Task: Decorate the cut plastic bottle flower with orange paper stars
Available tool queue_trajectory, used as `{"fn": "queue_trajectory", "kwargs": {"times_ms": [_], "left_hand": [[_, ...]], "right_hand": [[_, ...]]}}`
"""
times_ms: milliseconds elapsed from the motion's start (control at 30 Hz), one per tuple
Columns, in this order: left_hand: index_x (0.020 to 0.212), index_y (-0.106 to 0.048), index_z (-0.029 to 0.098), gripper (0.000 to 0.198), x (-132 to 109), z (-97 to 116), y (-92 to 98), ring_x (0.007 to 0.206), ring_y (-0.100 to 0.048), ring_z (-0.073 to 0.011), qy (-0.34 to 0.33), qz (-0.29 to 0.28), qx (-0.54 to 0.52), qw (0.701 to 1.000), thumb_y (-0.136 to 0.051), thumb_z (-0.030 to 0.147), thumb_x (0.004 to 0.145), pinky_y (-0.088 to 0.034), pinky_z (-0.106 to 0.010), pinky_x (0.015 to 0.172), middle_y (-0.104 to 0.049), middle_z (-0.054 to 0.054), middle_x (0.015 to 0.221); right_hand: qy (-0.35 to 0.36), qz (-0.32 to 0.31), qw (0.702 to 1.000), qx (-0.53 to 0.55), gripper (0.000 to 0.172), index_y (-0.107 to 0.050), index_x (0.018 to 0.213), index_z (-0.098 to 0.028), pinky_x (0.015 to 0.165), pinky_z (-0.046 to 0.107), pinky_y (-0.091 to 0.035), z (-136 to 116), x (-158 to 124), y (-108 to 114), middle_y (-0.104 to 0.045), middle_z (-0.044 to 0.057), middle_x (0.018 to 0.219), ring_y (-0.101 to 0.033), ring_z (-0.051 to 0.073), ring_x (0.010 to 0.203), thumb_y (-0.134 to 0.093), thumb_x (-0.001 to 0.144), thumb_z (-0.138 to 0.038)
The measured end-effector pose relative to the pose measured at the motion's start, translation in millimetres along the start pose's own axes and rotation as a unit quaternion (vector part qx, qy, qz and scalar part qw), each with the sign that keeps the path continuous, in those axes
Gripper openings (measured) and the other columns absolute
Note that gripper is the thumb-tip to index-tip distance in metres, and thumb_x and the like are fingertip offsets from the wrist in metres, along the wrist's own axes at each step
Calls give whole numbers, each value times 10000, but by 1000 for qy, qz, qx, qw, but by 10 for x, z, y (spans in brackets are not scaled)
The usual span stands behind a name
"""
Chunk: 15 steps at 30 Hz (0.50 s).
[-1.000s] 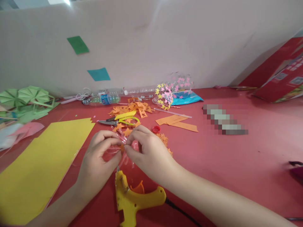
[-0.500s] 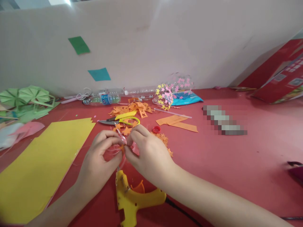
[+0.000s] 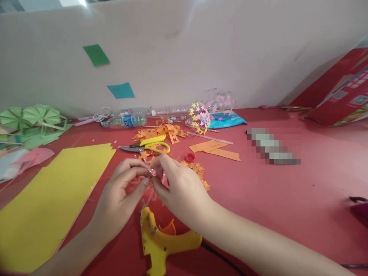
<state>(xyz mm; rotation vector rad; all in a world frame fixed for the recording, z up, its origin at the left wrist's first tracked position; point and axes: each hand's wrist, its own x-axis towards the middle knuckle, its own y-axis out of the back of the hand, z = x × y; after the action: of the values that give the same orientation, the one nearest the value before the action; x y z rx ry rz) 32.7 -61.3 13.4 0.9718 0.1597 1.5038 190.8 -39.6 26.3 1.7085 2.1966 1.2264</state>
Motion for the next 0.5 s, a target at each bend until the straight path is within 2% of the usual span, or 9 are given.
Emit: {"fn": "queue_trajectory", "kwargs": {"times_ms": [267,500], "left_hand": [[891,-602,209,121,9,9,6,984,-548,-201,9,-8,21,1000,-486,174,883,-482,-374,844,-557,-54,992],[865,-595,206,129,19,6,14,1001,-530,-194,26,-17,-8,999,-473,174,892,-459,-368,864,-540,-50,996]], "right_hand": [[8,9,1000,6,108,-483,854,-219,477,183,-341,-5,-4,-4,-546,-51,679,-451,81,514,-531,824,-128],[25,16,1000,9,116,-499,871,-214,493,182,-359,8,-10,-14,-570,-44,705,-458,78,521,-518,819,-112]]}}
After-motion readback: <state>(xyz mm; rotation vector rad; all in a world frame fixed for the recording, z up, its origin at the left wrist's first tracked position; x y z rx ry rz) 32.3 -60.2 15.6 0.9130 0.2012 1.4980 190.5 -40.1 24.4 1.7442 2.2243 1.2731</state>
